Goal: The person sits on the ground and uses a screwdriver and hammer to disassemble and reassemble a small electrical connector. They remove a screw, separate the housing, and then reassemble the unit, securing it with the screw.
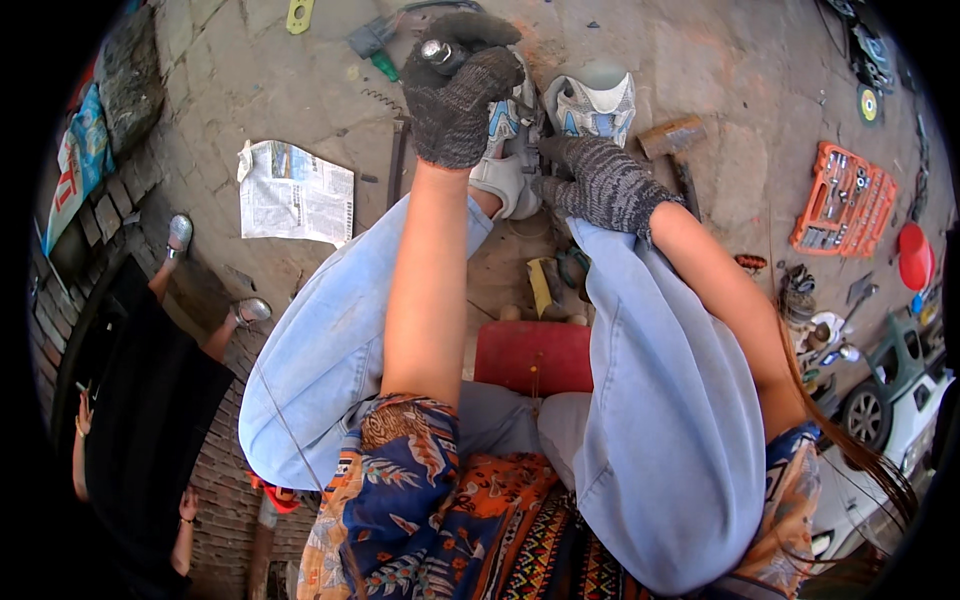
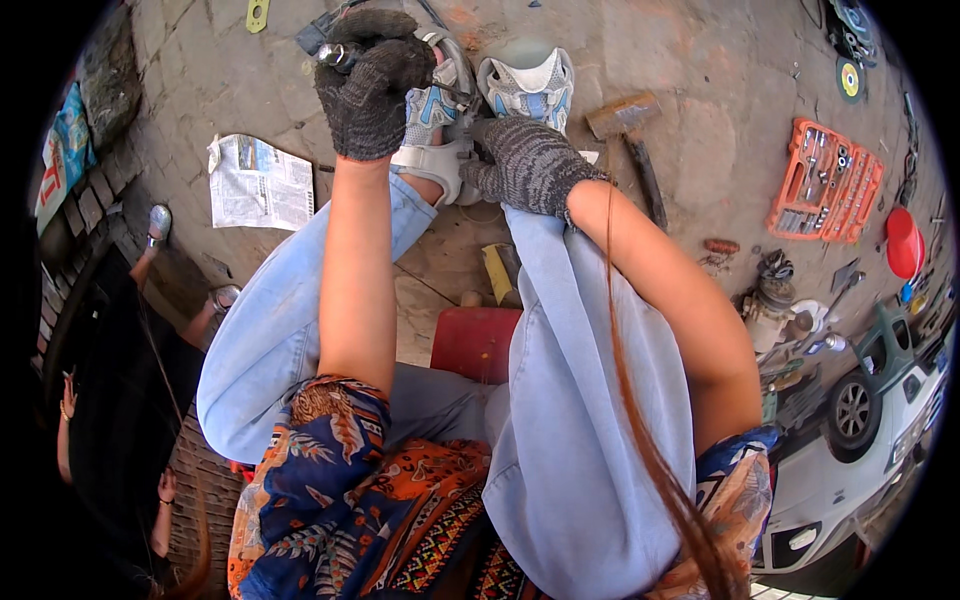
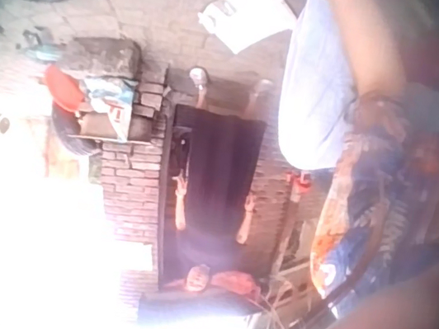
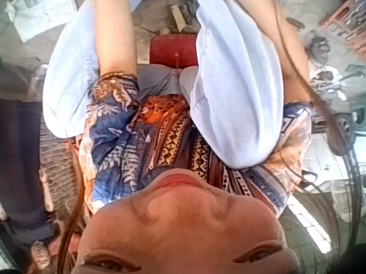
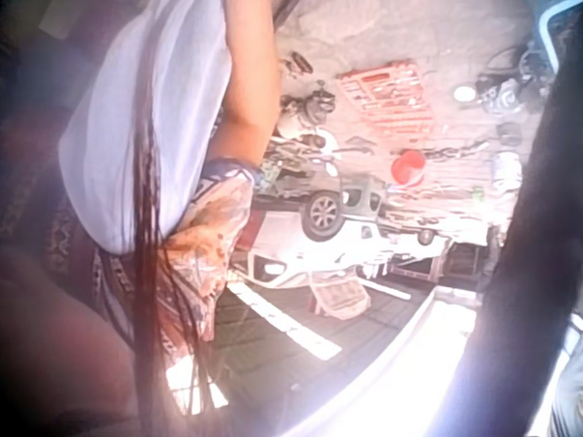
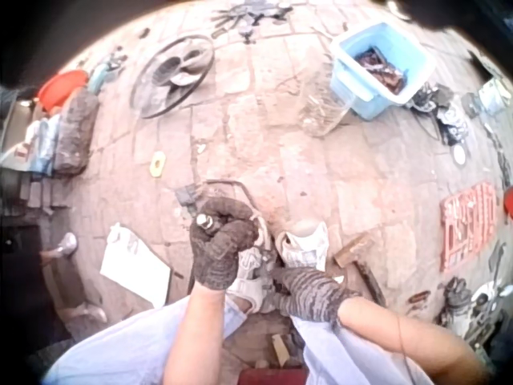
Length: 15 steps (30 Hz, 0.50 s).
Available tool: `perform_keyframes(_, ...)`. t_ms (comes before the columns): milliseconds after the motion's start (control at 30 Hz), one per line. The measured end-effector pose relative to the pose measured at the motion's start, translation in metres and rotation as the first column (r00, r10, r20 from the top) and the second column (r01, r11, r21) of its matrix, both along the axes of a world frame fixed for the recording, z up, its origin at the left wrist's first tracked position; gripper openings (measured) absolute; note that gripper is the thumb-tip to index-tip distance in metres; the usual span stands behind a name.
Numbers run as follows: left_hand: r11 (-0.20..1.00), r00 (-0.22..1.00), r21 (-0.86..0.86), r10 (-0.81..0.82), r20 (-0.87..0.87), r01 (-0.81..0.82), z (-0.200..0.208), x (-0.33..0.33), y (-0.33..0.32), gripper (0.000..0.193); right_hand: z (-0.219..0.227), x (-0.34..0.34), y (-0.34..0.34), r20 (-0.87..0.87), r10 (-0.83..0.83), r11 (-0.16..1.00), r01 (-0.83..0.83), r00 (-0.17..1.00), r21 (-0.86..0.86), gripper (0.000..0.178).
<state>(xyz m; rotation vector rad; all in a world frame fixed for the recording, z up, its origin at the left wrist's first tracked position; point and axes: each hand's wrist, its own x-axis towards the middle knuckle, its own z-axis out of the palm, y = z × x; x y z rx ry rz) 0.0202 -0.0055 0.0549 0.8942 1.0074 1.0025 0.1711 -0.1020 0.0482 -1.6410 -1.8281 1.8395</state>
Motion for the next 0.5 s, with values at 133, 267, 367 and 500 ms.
perform_keyframes(133,1.000,0.999,-0.001,0.010,-0.037,-0.010,0.001,-0.002,0.001,0.022,0.001,-0.003,0.008,0.037,0.057,0.998,-0.056,0.998,-0.025,0.054)
perform_keyframes(267,1.000,1.000,-0.015,0.011,-0.006,-0.011,0.000,-0.002,0.000,0.022,0.007,-0.006,0.013,0.066,0.094,0.995,-0.093,0.993,-0.029,0.054)
perform_keyframes(367,1.000,1.000,-0.008,0.009,-0.009,-0.009,-0.005,-0.003,0.000,0.021,0.000,-0.001,0.005,0.054,0.047,0.996,-0.051,0.997,0.078,0.052)
perform_keyframes(500,1.000,0.997,-0.012,0.026,-0.072,-0.027,-0.006,-0.002,-0.002,0.020,-0.003,0.000,0.004,0.059,0.058,0.995,-0.062,0.997,0.078,0.052)
